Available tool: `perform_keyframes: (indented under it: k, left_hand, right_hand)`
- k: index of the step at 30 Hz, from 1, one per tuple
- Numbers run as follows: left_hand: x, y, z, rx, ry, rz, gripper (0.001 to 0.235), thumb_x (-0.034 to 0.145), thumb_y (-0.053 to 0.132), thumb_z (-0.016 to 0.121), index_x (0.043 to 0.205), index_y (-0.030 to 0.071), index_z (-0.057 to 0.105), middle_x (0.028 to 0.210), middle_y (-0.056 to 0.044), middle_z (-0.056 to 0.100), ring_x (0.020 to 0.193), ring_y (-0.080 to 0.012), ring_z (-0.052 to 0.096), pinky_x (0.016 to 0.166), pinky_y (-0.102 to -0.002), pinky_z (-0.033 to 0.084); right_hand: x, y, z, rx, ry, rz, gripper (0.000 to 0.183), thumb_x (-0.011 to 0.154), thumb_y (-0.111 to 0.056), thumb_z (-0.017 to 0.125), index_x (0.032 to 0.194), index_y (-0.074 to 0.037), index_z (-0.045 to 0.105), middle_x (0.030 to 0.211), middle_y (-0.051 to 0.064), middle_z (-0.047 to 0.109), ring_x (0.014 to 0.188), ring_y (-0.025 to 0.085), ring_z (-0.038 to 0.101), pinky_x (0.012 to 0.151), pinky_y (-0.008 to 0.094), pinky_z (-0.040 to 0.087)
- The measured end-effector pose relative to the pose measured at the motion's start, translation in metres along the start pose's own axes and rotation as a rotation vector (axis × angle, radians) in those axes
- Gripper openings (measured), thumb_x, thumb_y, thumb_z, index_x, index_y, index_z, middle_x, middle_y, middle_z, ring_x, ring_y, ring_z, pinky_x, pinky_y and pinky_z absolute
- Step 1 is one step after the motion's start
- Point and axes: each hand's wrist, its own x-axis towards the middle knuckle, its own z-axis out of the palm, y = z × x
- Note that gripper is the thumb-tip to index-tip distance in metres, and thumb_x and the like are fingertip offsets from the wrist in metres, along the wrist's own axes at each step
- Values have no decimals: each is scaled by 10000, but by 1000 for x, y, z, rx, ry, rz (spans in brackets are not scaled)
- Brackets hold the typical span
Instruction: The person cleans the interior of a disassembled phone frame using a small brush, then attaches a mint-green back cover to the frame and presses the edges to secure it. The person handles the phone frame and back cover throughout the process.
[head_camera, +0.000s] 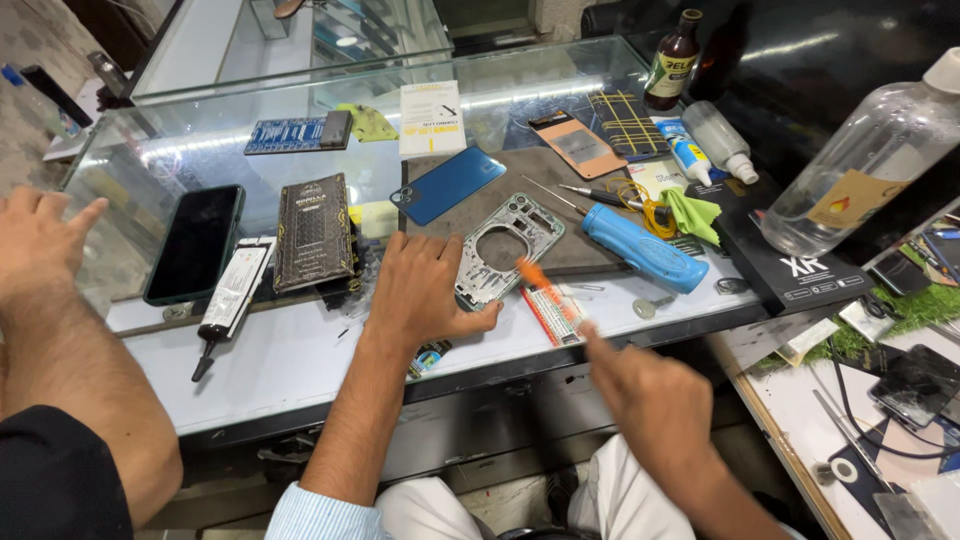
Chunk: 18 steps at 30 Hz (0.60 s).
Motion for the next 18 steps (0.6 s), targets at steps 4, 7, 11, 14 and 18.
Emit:
perform_keyframes:
  k: [4,7,11,14,18]
  left_hand:
    - [2,3,-3,-41,-113,-82,878,605,641,774,1058,-109,709,797,-227,699,744,-329,642,785,-448,432]
    - [3,3,-4,-51,-117,-95,887,604,637,767,1074,-112,711,788,-226,696,741,-321,639,770,-446,436]
    - [4,1,-2,-56,-81,-71,887,589,637,768,1057,-114,713,796,-229,693,751,-326,640,753,-440,444]
    - [-1,1,1,-76,-72,-78,828,614,623,773,1012,-101,713,776,-225,680,749,-340,638,727,-452,460]
    - [4,1,-3,-103,-71,-105,735,624,592,784,913,-79,697,774,-238,666,738,-374,635,694,-478,493]
  right_hand:
    - [37,17,-3,-108,46,64,350,913,-255,695,1262,-263,729,602,78,630,490,298,621,437,451,453]
    - [37,0,-10,-128,33,71,285,943,-274,683,1220,-256,747,573,83,624,456,303,612,418,451,449]
    - [28,-16,-19,-108,-6,-9,386,864,-249,686,1241,-234,767,513,80,606,375,291,597,363,443,443]
    - [30,-5,-15,-128,5,51,269,926,-290,683,1180,-273,769,564,91,633,458,304,634,411,452,459]
    - [56,17,-4,-45,-2,105,248,939,-292,683,1172,-275,766,622,86,672,546,317,658,492,473,487]
